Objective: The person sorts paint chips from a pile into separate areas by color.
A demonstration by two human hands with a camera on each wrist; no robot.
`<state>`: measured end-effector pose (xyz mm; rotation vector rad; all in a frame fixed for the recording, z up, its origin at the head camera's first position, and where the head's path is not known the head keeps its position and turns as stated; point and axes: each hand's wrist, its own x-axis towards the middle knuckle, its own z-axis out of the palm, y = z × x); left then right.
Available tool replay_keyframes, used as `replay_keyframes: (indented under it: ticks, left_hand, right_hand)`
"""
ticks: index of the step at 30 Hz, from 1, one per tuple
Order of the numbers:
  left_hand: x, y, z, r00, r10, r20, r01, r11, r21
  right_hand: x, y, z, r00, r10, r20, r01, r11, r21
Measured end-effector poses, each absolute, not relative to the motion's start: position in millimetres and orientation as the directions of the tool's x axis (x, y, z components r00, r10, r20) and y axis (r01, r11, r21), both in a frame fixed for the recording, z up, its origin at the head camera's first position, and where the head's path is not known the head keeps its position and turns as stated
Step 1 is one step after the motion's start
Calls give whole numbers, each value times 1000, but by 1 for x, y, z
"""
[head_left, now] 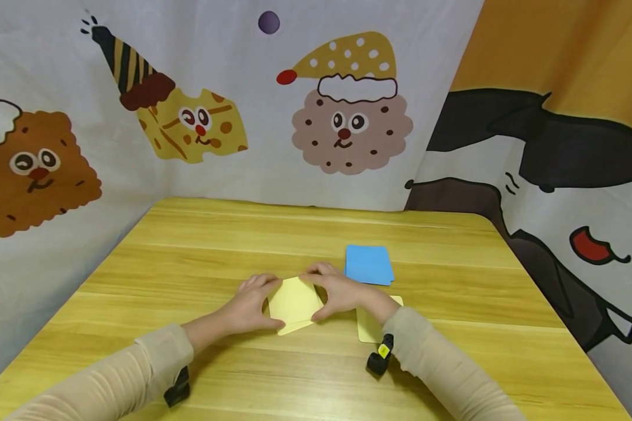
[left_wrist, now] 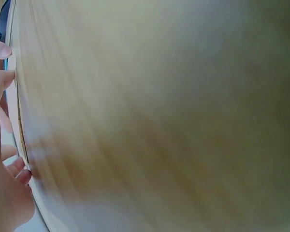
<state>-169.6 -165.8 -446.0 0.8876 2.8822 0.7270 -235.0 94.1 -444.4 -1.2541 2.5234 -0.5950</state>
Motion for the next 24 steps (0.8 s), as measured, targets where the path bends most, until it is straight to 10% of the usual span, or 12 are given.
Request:
replay_keyframes:
  ticks: [24]
  left_hand:
    - [-180, -155, -432, -809, 567, 155, 572, 696, 434]
  right_hand:
    - [-224, 108, -432, -657, -753, 31, -656, 550, -517]
